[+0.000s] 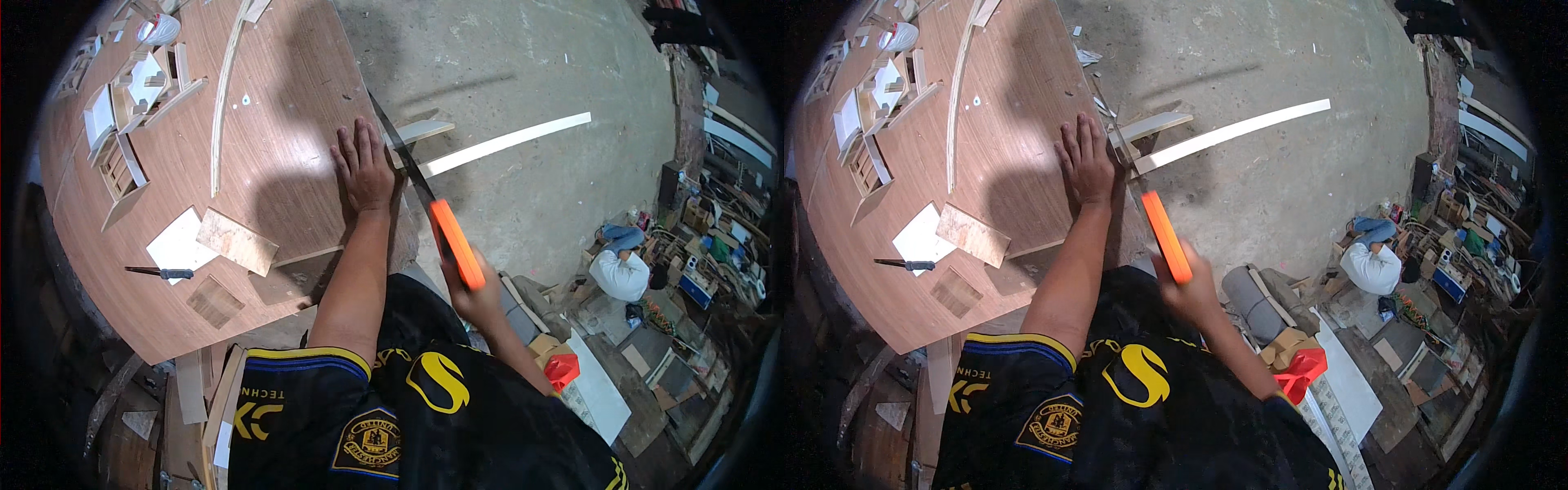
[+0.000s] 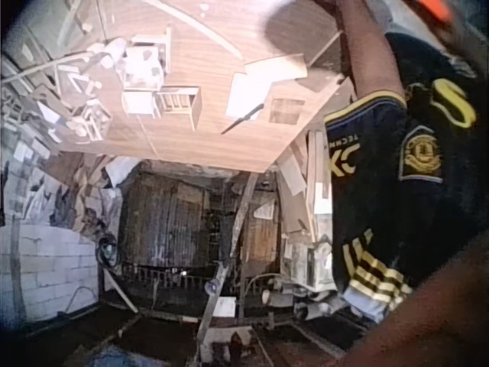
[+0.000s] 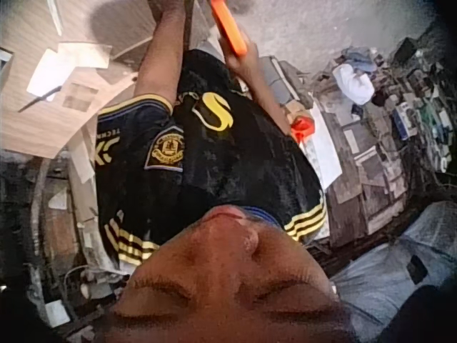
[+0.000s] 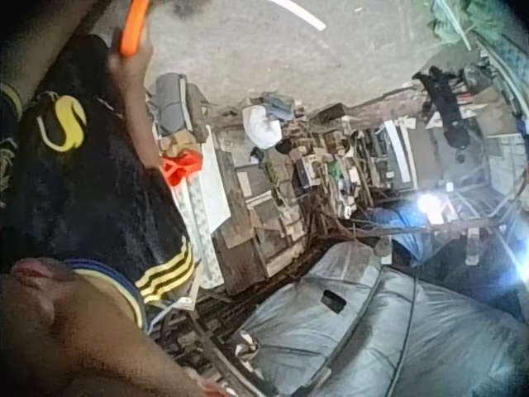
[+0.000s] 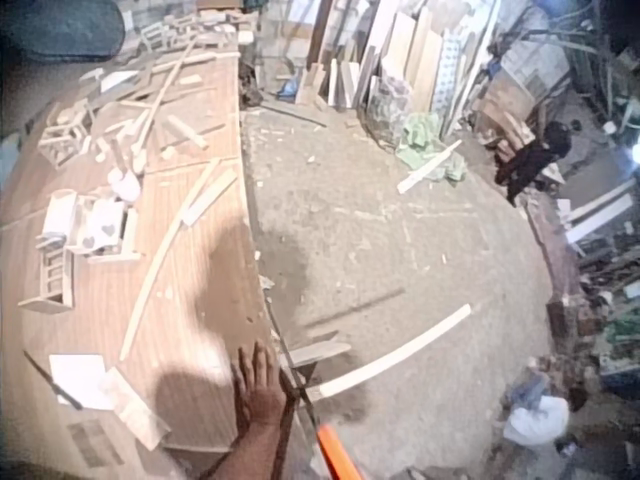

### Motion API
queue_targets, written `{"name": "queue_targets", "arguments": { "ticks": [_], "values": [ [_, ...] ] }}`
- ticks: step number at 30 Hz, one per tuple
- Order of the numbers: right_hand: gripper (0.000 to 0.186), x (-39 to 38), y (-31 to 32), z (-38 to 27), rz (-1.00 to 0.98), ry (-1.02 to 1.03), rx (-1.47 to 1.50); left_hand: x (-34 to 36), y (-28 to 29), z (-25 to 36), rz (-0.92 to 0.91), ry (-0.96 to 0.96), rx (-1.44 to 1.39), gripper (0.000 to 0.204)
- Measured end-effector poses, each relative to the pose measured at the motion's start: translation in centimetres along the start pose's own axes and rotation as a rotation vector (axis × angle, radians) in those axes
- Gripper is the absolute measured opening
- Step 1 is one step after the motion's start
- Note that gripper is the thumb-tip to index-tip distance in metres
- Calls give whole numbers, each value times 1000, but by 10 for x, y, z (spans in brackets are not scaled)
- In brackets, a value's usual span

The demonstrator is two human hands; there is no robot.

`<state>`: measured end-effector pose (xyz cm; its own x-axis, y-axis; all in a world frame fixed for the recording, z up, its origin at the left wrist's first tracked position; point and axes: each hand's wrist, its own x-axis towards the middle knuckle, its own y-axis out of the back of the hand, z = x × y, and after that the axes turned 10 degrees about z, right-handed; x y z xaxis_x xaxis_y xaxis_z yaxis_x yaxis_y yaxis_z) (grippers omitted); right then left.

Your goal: The recorder uses a handsaw to cut a small piece of wood on a workshop table.

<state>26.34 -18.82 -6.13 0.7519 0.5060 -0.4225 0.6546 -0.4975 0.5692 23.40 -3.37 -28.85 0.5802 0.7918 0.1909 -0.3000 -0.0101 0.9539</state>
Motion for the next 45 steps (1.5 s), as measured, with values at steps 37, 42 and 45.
{"name": "queue_targets", "arguments": {
  "ticks": [37,42,45],
  "values": [
    [22,-28,19,-8,-20,24,-2,-2,-1,-1,18,39,-68,53],
    [23,27,-7,7,56,122,4,2,-5,4,-6,12,30,53],
    [22,33,-12,-1,41,59,18,-3,-13,-1,37,-46,125,53]
  ]
}}
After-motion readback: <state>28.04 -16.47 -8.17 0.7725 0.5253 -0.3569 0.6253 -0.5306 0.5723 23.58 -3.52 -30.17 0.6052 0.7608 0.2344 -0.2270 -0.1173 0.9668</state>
